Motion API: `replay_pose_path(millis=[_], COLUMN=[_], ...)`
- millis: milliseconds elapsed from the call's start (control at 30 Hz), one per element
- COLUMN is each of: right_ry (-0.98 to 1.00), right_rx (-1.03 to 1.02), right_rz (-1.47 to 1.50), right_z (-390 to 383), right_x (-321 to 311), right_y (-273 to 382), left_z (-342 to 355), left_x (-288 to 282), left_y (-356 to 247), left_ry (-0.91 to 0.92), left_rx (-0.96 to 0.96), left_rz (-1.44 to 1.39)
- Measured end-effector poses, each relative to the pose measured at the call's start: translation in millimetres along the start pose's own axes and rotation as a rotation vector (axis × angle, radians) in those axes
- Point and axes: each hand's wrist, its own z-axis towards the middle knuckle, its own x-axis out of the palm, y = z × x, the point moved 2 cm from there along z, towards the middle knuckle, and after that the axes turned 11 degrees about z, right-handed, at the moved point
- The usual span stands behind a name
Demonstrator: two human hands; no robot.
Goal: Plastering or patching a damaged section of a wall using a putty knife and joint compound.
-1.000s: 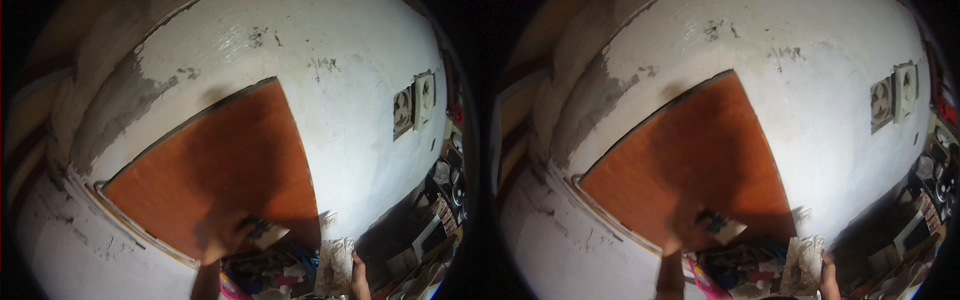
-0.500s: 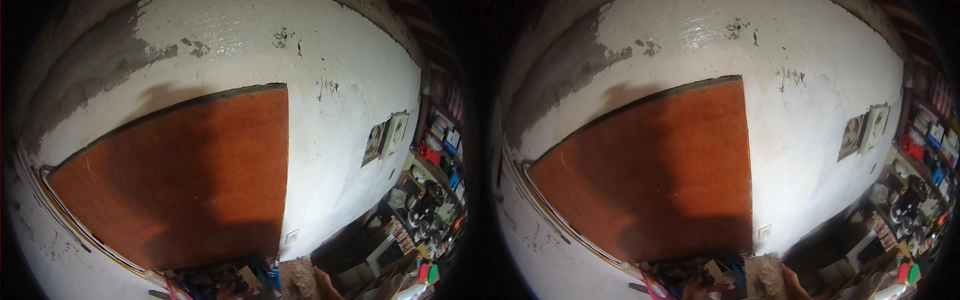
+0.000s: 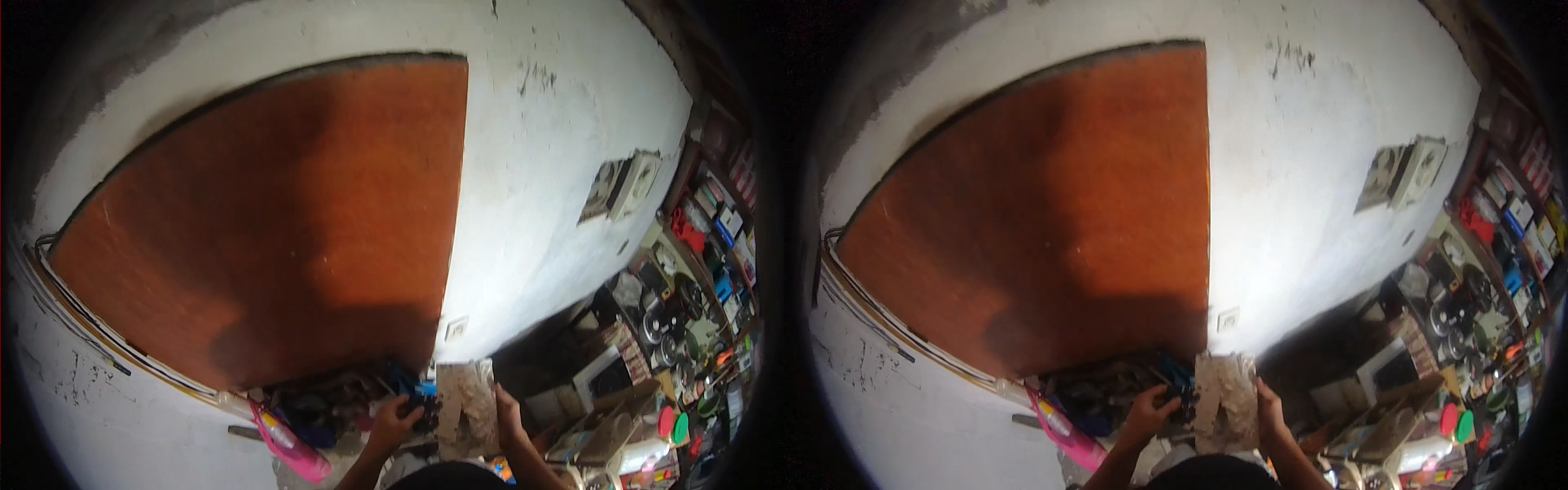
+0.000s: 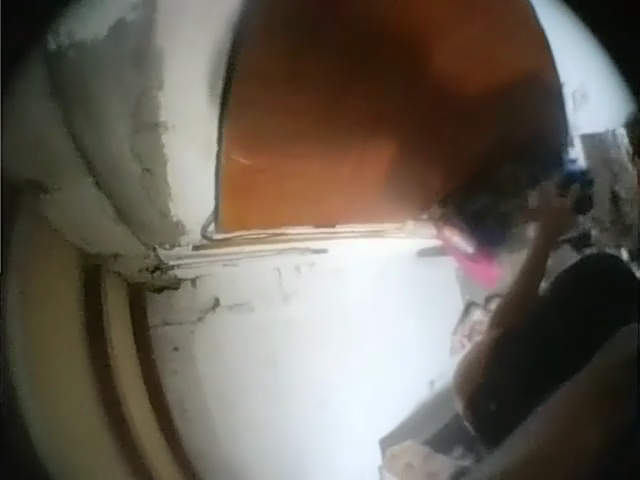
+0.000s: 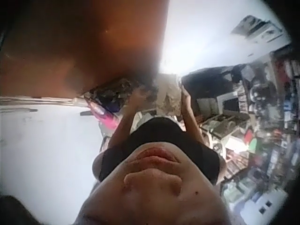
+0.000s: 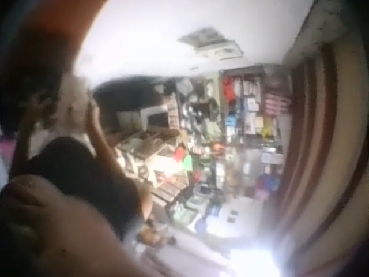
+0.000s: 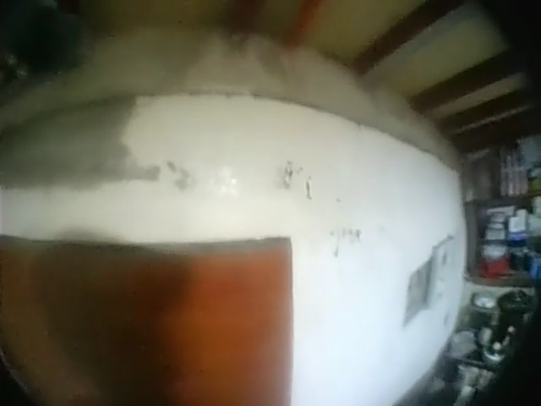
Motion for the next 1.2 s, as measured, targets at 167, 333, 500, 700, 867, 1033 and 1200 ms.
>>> replay_pose_path(millis=[167, 333, 500, 700, 867, 1033, 1200], right_ry=[-0.153, -0.017, 0.024, -0.057, -0.061, -0.072, -0.111], right_rx=[-0.261, -0.205, -0.224, -0.280, -0.294, -0.262, -0.252], right_rz=[-0.222, 0.006, 0.043, 0.024, -0.140, -0.149, -0.180], right_z=[8.2, 9.2, 1.1, -13.8, -23.8, -26.3, -33.1], right_x=[7.5, 9.5, 8.1, 15.2, 30.1, 30.9, 29.7], right_y=[12.4, 15.2, 17.2, 13.9, 12.1, 8.0, 8.4], left_z=[21.2, 18.3, 34.5, 12.7, 4.6, 4.5, 8.7], left_x=[-12.6, -42.2, -53.8, -51.0, -24.5, -20.2, -50.4], left_y=[-11.4, -38.4, 8.7, 10.4, -8.3, -24.0, -37.4], left_ry=[0.032, 0.237, 0.045, 0.098, 0.334, 0.237, -0.023], left_rx=[0.206, 0.057, 0.170, 0.312, -0.035, 0.001, 0.096], left_rz=[0.086, -0.380, -0.253, -0.348, -0.441, -0.316, -0.281])
